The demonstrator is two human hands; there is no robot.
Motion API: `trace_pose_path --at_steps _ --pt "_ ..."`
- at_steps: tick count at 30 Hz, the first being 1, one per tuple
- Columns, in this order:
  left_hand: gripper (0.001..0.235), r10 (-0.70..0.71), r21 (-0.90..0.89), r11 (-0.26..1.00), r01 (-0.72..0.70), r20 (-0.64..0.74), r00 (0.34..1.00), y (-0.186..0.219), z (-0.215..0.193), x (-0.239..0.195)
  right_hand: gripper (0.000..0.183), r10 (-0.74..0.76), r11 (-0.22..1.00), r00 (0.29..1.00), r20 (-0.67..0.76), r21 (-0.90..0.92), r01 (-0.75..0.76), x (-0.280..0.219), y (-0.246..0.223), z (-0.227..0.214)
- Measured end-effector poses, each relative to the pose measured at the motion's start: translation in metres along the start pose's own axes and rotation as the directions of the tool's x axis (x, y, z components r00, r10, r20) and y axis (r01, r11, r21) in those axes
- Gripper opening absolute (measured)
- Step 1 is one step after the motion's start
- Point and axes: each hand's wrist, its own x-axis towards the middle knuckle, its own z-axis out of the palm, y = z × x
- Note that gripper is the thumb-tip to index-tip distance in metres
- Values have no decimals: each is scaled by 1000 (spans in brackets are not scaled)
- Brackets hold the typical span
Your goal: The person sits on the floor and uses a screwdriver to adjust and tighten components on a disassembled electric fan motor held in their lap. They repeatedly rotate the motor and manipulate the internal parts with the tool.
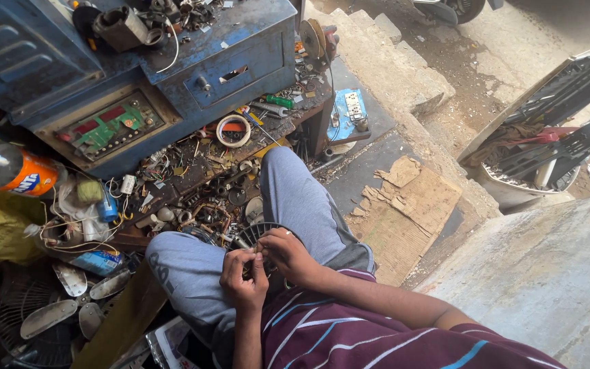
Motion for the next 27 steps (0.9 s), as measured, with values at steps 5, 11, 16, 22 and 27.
trace_pose_path --at_steps 5,11,16,22,27 --pt "12 -6 -13 1000 6 -4 1000 2 -1 2 15 13 1000 1000 15 10 -13 2 0 0" --pt "12 -6 -30 1000 6 -1 1000 3 -2 1 20 -2 999 1000 -10 35 2 -2 2 2" --pt "13 -6 -28 1000 6 -11 1000 4 -2 5 18 67 995 998 2 80 -67 1 2 1" --pt "13 -4 -42 999 3 -17 1000 6 -3 5 20 54 997 998 -10 56 -53 -2 0 2" --pt "13 -15 -80 997 13 -16 1000 4 -1 0 22 16 999 1000 -27 31 -15 -10 10 4"
